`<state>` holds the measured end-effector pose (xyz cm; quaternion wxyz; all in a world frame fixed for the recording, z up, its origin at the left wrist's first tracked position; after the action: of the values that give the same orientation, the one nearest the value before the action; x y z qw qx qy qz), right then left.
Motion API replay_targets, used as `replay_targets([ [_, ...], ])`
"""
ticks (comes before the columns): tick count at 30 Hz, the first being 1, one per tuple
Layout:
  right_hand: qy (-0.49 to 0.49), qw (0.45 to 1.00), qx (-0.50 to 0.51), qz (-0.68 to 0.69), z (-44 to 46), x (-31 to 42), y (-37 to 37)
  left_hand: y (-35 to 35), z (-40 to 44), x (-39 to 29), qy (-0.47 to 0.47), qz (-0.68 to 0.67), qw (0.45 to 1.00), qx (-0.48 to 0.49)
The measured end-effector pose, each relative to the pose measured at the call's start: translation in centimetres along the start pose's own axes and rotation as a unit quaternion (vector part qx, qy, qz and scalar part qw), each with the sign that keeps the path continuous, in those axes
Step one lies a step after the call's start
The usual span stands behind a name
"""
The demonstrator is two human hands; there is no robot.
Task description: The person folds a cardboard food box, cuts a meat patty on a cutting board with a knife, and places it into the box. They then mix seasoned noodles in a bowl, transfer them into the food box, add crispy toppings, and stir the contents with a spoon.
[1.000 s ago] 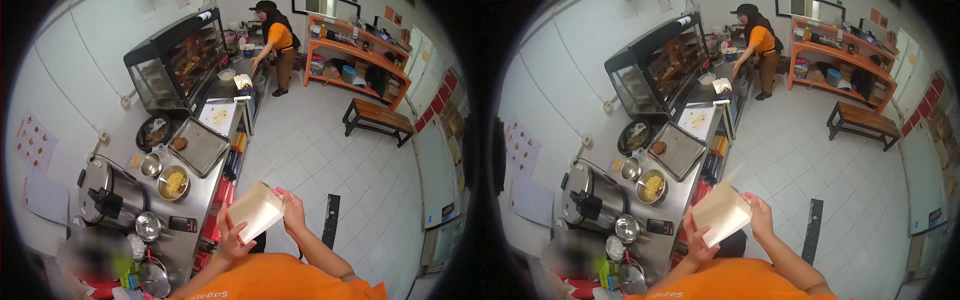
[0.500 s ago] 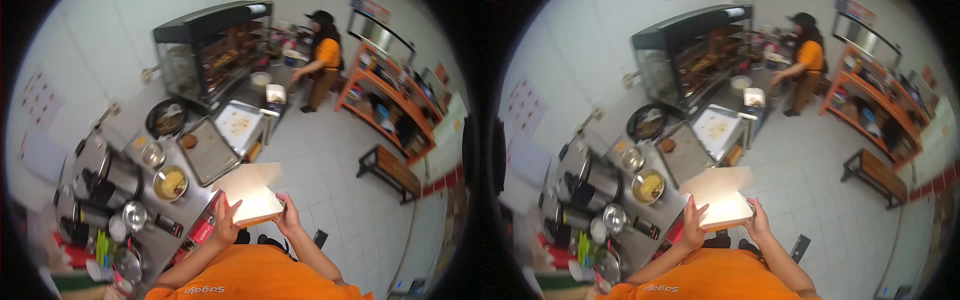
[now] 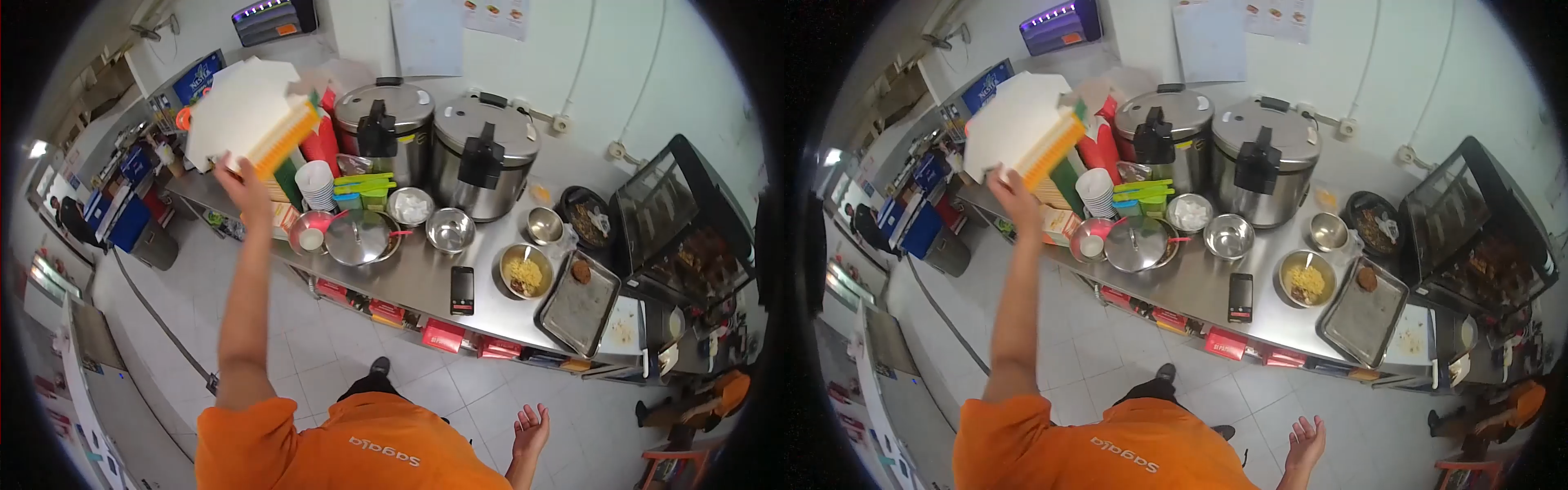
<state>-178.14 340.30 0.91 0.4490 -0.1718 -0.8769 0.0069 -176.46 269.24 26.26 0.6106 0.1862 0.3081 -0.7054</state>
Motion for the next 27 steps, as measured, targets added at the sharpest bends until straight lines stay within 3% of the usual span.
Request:
replay_targets([
  [3, 0.039, 0.998, 0.035, -0.022, 0.9, -0.5, -3.7, 3.8, 8.4, 3.6, 0.020, 0.006, 0.999, 0.026],
  [6, 0.107, 0.991, 0.057, -0.051, -1.5, -1.4, -11.3, 4.3, 8.0, 4.8, -0.077, -0.020, 0.978, 0.192],
  [7, 0.119, 0.990, 0.066, -0.046, -3.7, -0.9, -15.8, 3.8, 5.0, 4.8, -0.015, -0.134, 0.957, 0.257],
  [9, 0.093, 0.981, 0.161, -0.053, -7.0, -0.6, -23.0, 4.4, -2.6, 5.6, 0.036, -0.100, 0.929, 0.354],
  [11, 0.069, 0.969, 0.234, 0.044, -10.1, -1.3, -28.9, 4.5, -11.6, 4.0, 0.206, -0.104, 0.895, 0.382],
  [12, 0.067, 0.961, 0.250, 0.100, -11.2, -1.6, -30.9, 4.6, -14.1, 1.1, 0.032, -0.134, 0.878, 0.458],
  [13, 0.077, 0.972, 0.201, 0.097, -11.9, -1.5, -32.1, 5.0, -16.9, 1.5, 0.020, -0.178, 0.844, 0.506],
  [14, 0.083, 0.980, 0.157, 0.091, -12.3, -1.3, -32.5, 5.1, -18.8, 0.2, 0.042, -0.208, 0.819, 0.533],
  [15, 0.095, 0.991, 0.093, -0.008, -12.2, -1.1, -32.4, 4.7, -19.8, -1.1, 0.014, -0.248, 0.794, 0.555],
  [18, 0.152, 0.988, -0.023, -0.013, -11.4, -2.2, -29.7, 3.7, -22.1, -3.4, 0.017, -0.300, 0.749, 0.591],
  [22, 0.329, 0.940, -0.060, 0.068, -13.2, -1.0, -26.7, 1.8, -26.1, -5.7, 0.131, -0.332, 0.676, 0.644],
  [24, 0.355, 0.934, -0.032, 0.036, -13.5, -0.7, -24.0, 0.8, -28.1, -6.8, 0.183, -0.341, 0.630, 0.673],
  [27, 0.359, 0.929, -0.055, 0.068, -13.6, -0.1, -20.2, -1.2, -29.9, -10.4, 0.128, -0.376, 0.606, 0.689],
])
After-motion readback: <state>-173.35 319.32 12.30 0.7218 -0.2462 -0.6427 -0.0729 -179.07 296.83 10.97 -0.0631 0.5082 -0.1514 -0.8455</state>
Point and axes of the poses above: each hand's wrist, its own z-axis towards the middle knuckle, its own y-axis out of the back of the hand, x = y × z, the point moved 1 cm from there along z, towards the middle knuckle, and after that the axes turned 2 degrees about -x, right-handed, at the moved point
